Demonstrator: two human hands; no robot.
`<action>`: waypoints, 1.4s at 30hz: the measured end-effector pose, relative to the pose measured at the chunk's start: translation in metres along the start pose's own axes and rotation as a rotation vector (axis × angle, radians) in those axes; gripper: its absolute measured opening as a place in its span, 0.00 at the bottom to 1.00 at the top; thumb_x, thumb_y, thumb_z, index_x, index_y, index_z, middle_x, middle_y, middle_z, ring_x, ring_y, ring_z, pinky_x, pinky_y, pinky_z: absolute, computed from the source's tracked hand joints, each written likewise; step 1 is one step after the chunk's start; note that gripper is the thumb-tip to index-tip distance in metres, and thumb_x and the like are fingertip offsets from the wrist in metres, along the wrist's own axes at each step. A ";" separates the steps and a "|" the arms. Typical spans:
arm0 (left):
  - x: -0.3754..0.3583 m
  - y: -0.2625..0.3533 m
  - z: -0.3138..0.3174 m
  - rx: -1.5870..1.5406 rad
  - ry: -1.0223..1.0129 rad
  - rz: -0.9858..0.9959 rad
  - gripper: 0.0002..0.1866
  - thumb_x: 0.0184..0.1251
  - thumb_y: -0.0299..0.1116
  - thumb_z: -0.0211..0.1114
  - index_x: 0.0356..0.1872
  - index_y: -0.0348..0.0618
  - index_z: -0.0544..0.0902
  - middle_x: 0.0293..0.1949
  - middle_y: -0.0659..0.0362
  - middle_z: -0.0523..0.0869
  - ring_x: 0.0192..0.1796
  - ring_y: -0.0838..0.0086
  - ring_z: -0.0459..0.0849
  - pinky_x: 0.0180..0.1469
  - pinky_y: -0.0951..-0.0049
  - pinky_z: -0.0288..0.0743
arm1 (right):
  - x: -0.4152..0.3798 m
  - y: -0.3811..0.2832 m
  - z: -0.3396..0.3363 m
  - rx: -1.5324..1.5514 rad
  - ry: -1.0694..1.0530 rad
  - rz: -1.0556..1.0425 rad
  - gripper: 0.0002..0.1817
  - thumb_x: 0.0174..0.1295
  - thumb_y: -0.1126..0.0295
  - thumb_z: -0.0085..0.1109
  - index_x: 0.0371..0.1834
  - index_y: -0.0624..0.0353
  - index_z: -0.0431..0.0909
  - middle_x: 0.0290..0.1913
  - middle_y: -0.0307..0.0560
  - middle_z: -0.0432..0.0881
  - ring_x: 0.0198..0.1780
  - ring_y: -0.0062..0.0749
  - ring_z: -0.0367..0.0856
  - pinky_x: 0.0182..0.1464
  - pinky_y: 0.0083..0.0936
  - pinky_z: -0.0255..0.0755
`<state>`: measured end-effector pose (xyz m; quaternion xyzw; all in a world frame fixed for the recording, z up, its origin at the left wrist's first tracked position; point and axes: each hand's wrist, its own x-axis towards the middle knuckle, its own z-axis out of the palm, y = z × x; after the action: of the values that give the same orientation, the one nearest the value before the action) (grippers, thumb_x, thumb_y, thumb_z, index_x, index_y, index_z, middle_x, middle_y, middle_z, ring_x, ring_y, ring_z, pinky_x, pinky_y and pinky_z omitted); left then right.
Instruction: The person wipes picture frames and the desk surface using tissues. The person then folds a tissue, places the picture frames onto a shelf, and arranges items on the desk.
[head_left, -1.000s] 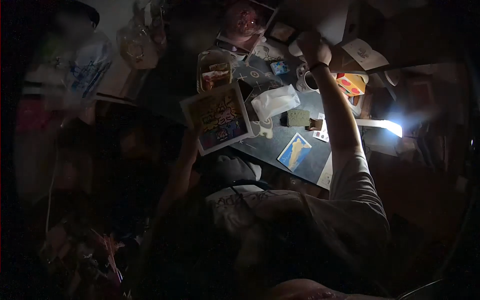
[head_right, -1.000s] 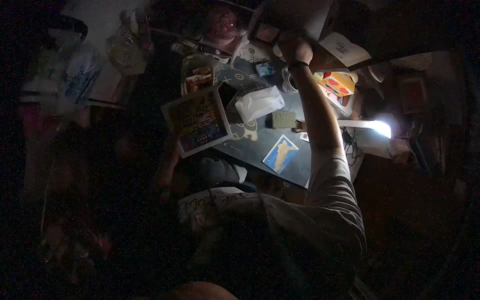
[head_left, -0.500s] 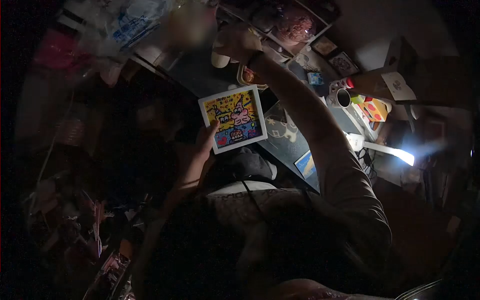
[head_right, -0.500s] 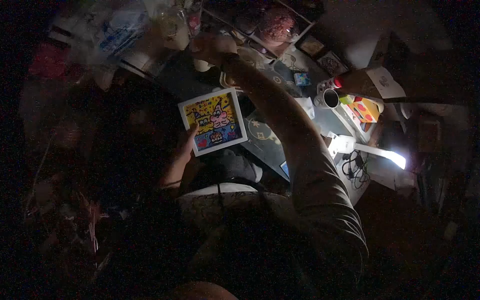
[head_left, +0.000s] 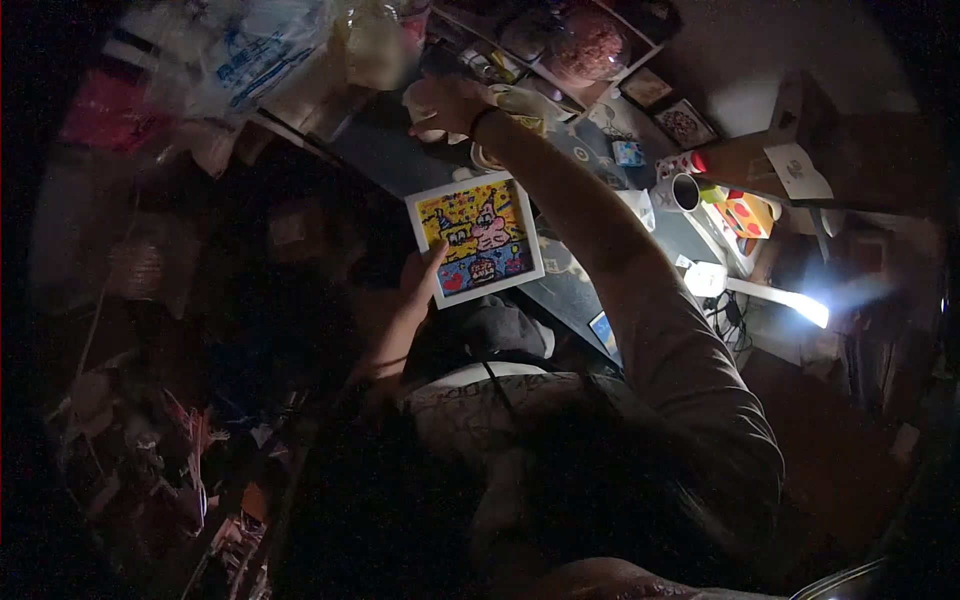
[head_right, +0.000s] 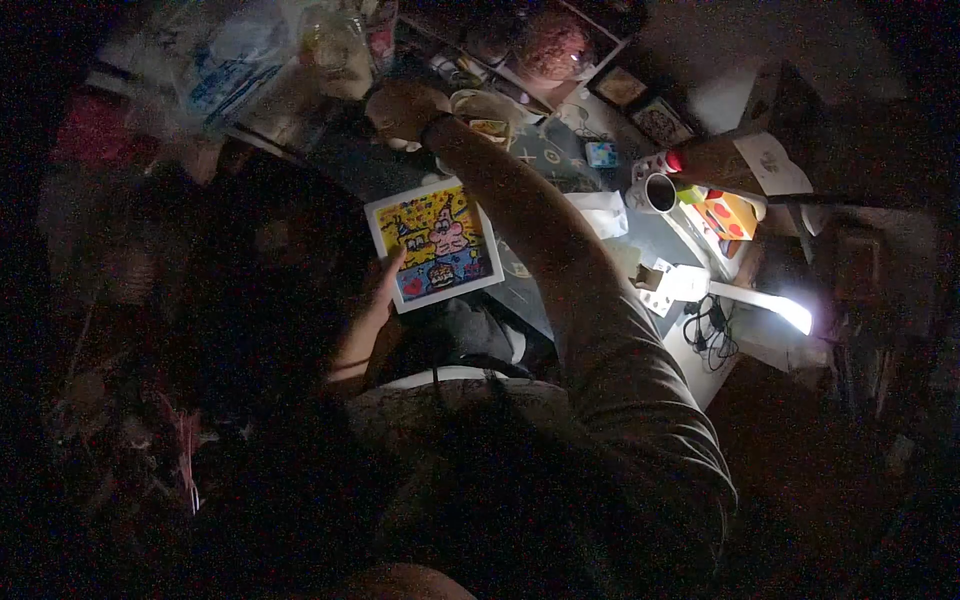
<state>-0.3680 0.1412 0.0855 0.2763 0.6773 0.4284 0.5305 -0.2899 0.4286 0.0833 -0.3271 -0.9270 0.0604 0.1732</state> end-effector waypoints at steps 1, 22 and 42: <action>0.004 -0.006 -0.002 0.041 -0.044 -0.084 0.30 0.60 0.56 0.61 0.52 0.39 0.76 0.44 0.56 0.81 0.46 0.65 0.78 0.45 0.59 0.69 | -0.009 0.004 -0.011 0.521 0.033 0.015 0.44 0.45 0.36 0.62 0.64 0.47 0.65 0.63 0.51 0.67 0.61 0.45 0.68 0.63 0.45 0.63; -0.011 0.025 0.019 0.079 -0.267 -0.321 0.40 0.60 0.64 0.53 0.66 0.48 0.59 0.57 0.55 0.69 0.57 0.56 0.69 0.56 0.46 0.66 | -0.321 0.265 -0.156 -0.528 -0.575 0.985 0.31 0.56 0.53 0.55 0.64 0.41 0.61 0.66 0.44 0.62 0.64 0.36 0.65 0.62 0.34 0.65; -0.053 0.043 -0.018 -0.336 -0.164 -0.262 0.24 0.60 0.48 0.63 0.50 0.41 0.75 0.40 0.57 0.82 0.44 0.70 0.81 0.44 0.68 0.75 | -0.058 -0.065 -0.164 -0.075 -0.152 0.006 0.19 0.45 0.57 0.69 0.36 0.55 0.78 0.33 0.50 0.81 0.38 0.44 0.80 0.36 0.37 0.75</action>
<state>-0.3738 0.1132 0.1501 0.1278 0.5812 0.4386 0.6734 -0.2270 0.3412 0.2345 -0.3306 -0.9381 0.0505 0.0898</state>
